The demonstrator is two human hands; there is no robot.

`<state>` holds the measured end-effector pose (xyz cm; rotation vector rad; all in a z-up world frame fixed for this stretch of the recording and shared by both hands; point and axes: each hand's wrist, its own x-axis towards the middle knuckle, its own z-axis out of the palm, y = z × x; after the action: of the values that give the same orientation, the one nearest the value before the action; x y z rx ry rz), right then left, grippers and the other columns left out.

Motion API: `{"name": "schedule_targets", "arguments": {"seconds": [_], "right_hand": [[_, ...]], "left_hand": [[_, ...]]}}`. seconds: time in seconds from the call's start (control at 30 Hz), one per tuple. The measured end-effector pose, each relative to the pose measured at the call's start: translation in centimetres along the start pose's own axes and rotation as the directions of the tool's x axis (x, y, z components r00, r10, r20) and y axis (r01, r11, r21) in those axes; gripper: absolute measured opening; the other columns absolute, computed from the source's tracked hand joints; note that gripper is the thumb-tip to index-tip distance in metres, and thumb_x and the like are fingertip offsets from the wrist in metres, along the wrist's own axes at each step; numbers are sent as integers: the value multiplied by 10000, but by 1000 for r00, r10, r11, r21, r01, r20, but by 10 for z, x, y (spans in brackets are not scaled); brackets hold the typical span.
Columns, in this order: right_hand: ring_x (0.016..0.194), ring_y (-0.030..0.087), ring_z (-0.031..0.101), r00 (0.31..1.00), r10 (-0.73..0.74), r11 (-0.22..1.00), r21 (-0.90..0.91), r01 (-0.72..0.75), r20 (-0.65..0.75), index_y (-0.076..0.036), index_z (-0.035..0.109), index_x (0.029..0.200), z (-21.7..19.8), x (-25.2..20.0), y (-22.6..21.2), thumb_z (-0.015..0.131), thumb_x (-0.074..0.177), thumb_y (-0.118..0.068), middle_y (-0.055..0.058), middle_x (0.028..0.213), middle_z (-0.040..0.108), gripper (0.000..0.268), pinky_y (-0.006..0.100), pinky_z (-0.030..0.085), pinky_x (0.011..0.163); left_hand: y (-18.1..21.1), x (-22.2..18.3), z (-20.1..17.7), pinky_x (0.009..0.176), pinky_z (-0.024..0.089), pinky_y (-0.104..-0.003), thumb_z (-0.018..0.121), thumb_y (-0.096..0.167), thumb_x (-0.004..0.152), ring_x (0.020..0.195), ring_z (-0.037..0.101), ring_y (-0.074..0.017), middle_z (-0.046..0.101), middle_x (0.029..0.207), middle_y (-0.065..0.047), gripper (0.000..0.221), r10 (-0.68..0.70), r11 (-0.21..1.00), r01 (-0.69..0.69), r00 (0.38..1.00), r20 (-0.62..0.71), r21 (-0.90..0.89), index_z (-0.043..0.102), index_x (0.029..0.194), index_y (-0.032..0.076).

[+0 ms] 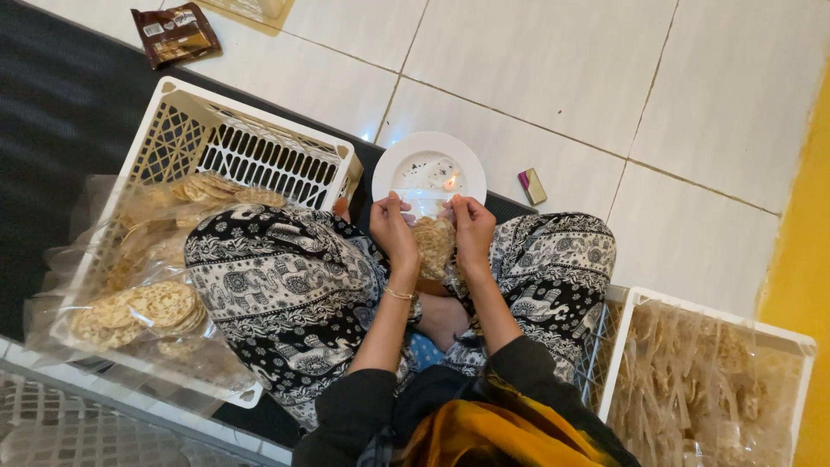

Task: Manually sealing plastic food bags by melting the edges over a candle flame and pressing them together.

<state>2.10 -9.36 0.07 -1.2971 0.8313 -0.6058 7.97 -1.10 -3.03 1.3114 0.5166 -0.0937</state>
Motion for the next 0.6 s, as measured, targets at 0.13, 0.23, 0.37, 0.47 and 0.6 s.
{"name": "schedule_targets", "arguments": {"seconds": [0.13, 0.23, 0.37, 0.47, 0.6], "right_hand": [[626, 31, 537, 1000, 4, 1000, -10, -4, -15, -99, 723, 767, 1, 0, -1, 659, 975, -162, 32, 671, 699, 227, 188, 453, 617], [616, 31, 507, 1000, 1, 1000, -16, -1, -16, -103, 732, 770, 1, 3, 3, 668, 969, -173, 37, 665, 695, 220, 182, 435, 602], [583, 40, 508, 1000, 1, 1000, -21, -2, -21, -93, 739, 769, 0, 4, 5, 668, 960, -151, 57, 632, 687, 212, 184, 429, 572], [564, 29, 507, 1000, 16, 1000, -2, -16, -16, -95, 738, 773, 1, 1, -2, 660, 959, -155, 74, 625, 697, 211, 173, 428, 565], [559, 11, 491, 1000, 12, 1000, -12, -12, -26, -104, 750, 767, 2, -1, -6, 673, 943, -167, 47, 617, 686, 202, 142, 408, 554]], "left_hand": [[-1, 0, 2, 489, 427, -195, 627, 240, 980, 526, 580, -115, 667, 685, -60, 207, 3, 1000, -3, 1000, -9, -2, 626, 842, 86], [-2, 2, 2, 476, 422, -199, 628, 237, 990, 523, 588, -111, 677, 688, -60, 214, 6, 1000, -6, 1000, -4, -5, 634, 837, 87], [-7, 3, 2, 465, 417, -189, 626, 241, 984, 517, 590, -114, 675, 684, -62, 206, -4, 1000, 4, 1000, -4, -10, 625, 842, 92], [-9, 5, 1, 451, 424, -191, 627, 244, 981, 512, 599, -119, 679, 688, -65, 200, -1, 1000, 1, 1000, -1, -11, 627, 850, 92], [-6, 3, 3, 448, 425, -184, 621, 245, 982, 510, 598, -115, 679, 692, -61, 198, 0, 1000, 0, 1000, 0, -9, 627, 857, 90]]}}
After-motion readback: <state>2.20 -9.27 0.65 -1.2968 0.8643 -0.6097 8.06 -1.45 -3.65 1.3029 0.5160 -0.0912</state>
